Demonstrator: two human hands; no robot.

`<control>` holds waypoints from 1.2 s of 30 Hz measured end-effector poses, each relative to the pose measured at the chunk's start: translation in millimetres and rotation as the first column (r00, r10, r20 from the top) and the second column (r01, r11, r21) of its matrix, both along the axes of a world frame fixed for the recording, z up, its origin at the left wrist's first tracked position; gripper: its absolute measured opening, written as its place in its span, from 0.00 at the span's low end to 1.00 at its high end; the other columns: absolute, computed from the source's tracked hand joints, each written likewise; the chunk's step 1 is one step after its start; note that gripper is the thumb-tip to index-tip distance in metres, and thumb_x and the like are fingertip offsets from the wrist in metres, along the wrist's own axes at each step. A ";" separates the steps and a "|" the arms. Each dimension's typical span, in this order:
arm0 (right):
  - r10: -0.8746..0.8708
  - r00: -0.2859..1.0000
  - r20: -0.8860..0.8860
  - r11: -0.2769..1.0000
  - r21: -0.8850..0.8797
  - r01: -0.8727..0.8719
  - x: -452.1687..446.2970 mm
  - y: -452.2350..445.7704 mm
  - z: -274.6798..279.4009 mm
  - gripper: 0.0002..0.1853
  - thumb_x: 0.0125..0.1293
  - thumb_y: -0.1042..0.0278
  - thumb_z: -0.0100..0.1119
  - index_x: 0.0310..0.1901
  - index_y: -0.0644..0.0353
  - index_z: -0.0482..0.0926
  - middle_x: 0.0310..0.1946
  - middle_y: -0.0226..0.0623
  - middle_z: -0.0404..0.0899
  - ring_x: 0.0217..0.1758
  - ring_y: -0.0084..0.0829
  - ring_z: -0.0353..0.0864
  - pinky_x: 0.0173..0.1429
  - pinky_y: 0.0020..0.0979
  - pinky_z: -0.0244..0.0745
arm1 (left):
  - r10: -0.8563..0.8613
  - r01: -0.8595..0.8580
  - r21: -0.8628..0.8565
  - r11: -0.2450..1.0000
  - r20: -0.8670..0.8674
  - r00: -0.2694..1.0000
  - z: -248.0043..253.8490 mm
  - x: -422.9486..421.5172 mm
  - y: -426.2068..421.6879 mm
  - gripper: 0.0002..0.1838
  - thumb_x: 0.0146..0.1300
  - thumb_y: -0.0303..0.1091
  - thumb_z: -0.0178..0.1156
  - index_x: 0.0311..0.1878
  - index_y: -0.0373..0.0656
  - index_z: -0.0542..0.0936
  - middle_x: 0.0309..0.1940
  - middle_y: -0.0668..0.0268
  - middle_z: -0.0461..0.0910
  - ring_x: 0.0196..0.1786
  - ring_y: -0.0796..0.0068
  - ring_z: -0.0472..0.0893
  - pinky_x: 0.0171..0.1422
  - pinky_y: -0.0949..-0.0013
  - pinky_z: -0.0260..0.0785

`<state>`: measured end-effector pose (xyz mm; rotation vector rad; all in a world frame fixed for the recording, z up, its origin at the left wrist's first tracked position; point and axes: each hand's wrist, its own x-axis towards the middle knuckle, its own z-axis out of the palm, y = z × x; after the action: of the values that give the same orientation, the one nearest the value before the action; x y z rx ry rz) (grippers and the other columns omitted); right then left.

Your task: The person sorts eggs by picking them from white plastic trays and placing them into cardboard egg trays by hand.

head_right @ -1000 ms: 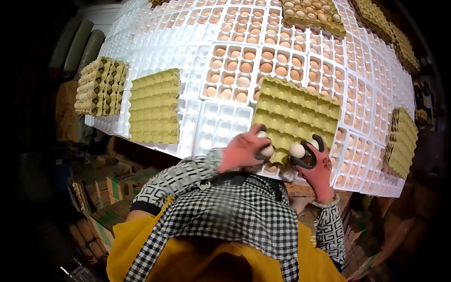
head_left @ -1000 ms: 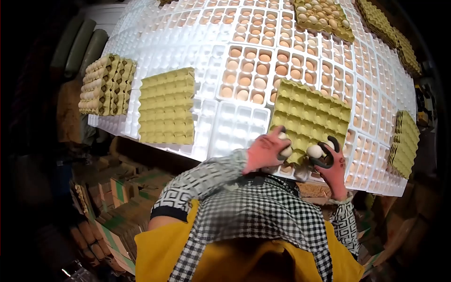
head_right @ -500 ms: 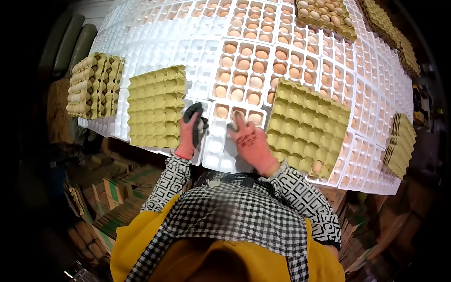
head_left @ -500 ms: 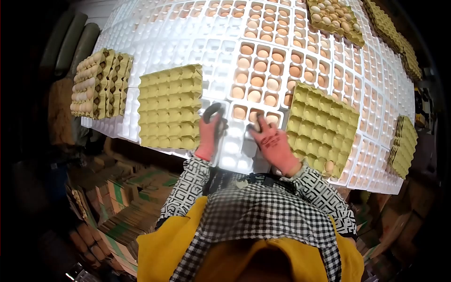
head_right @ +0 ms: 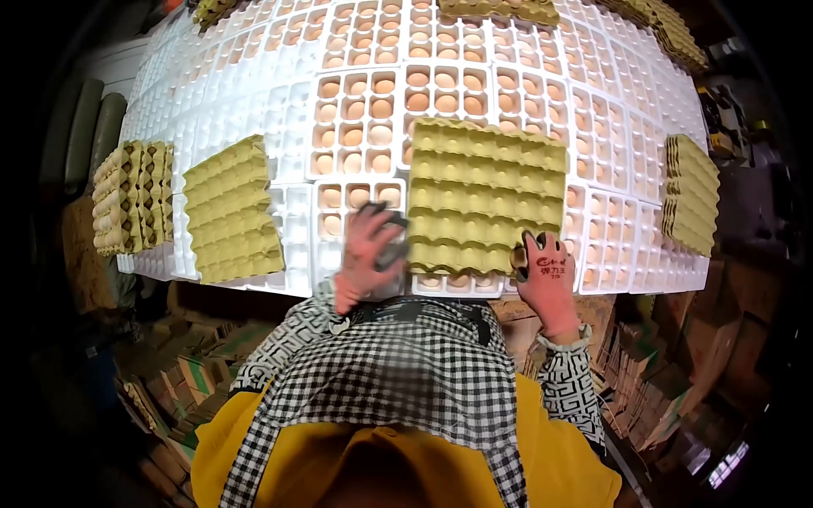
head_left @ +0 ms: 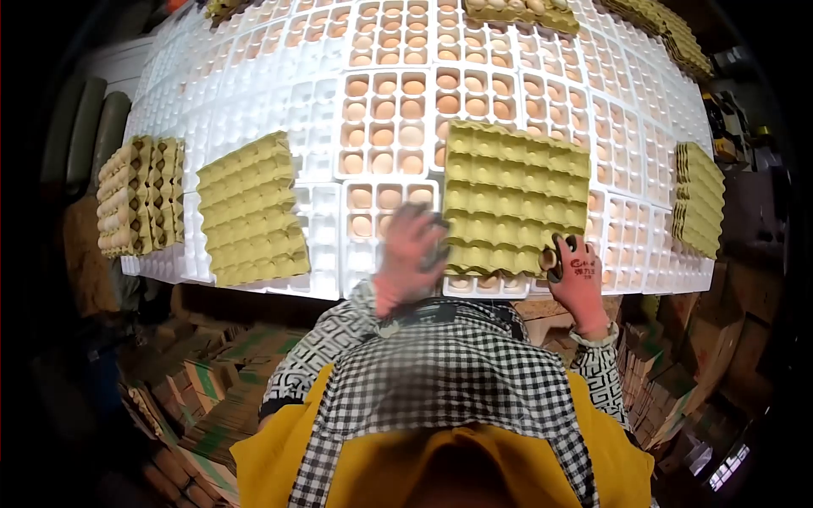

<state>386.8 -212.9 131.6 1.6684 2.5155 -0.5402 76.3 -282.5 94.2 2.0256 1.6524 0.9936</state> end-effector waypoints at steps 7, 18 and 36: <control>0.021 0.913 -0.407 1.000 0.027 -0.012 66.8 -13.1 -44.4 0.37 0.48 0.67 0.75 0.63 0.55 0.73 0.64 0.50 0.67 0.67 0.51 0.67 0.69 0.46 0.66 | -0.357 0.351 -0.074 0.933 -0.300 0.885 -34.1 165.3 36.9 0.36 0.50 0.47 0.68 0.62 0.41 0.74 0.58 0.51 0.72 0.66 0.45 0.68 0.74 0.40 0.54; -0.496 0.720 -0.485 0.866 -0.211 0.454 75.6 20.6 -92.2 0.32 0.65 0.61 0.61 0.69 0.59 0.65 0.57 0.47 0.79 0.58 0.49 0.79 0.59 0.42 0.73 | -0.334 0.381 0.101 0.919 -0.312 0.889 -42.6 207.6 48.1 0.15 0.57 0.34 0.60 0.47 0.42 0.77 0.45 0.57 0.77 0.60 0.50 0.74 0.74 0.46 0.59; -0.482 0.530 -0.698 0.637 0.136 0.759 243.0 -42.6 -10.9 0.18 0.70 0.69 0.57 0.57 0.69 0.77 0.52 0.39 0.82 0.51 0.29 0.79 0.57 0.30 0.73 | 0.205 -0.207 -0.048 0.977 -0.047 0.978 -30.7 -3.0 -44.7 0.24 0.50 0.34 0.69 0.52 0.40 0.77 0.46 0.56 0.80 0.46 0.56 0.79 0.61 0.54 0.68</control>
<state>629.9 -255.5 120.7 3.1207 2.3889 -0.6891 73.3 -327.2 63.4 1.8817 1.9213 0.9684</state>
